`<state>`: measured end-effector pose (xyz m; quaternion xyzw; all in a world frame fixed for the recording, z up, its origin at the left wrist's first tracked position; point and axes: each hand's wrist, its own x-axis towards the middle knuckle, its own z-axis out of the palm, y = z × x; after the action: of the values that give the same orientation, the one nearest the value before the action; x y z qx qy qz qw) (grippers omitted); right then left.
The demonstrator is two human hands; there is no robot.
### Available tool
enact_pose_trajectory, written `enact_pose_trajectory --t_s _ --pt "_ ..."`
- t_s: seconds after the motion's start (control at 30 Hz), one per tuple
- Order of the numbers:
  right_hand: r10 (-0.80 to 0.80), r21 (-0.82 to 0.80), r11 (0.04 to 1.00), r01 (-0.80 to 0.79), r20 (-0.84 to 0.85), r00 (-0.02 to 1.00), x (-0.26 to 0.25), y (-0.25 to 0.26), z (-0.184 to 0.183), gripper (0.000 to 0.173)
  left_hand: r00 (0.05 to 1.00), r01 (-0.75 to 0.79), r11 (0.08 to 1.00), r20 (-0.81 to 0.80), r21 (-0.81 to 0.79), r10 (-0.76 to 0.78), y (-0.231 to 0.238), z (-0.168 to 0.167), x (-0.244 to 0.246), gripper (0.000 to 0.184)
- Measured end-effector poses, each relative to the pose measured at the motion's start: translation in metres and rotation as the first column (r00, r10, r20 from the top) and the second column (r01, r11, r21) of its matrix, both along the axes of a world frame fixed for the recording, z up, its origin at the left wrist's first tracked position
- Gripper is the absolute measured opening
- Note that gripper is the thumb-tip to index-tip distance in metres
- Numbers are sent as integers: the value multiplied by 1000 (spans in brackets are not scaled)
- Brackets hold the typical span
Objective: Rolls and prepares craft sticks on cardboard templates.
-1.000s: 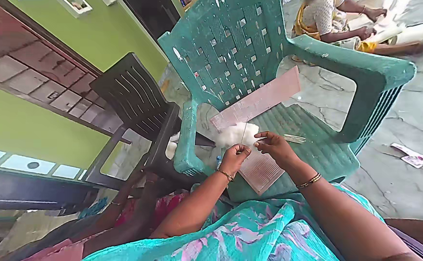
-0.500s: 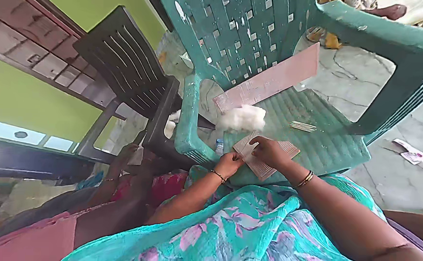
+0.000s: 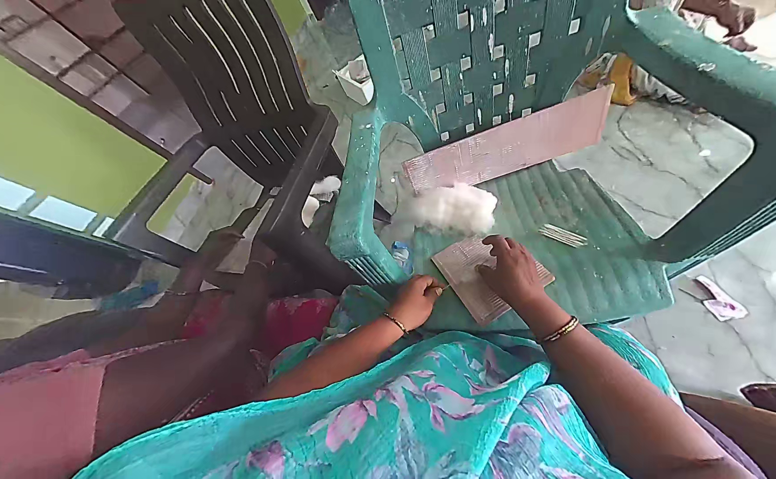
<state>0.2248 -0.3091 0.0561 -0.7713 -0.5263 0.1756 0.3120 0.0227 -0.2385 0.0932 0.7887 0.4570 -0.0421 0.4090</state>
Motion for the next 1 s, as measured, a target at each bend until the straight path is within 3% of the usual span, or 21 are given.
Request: enact_pose_trajectory --t_s 0.33,0.53,0.7,1.0 --pt "-41 -42 998 38 -62 997 13 -2 2 47 988 117 990 -112 81 -107 0 3 12 32" --pt "-69 7 998 70 -32 997 17 -7 5 29 989 123 989 -96 77 -115 2 5 9 32" --pt "15 -10 1000 -15 46 999 2 -17 10 16 992 121 989 -44 88 -118 1 8 7 31" --pt "71 -106 992 -62 85 994 -10 -28 9 21 992 125 989 -10 75 -124 1 4 3 30"
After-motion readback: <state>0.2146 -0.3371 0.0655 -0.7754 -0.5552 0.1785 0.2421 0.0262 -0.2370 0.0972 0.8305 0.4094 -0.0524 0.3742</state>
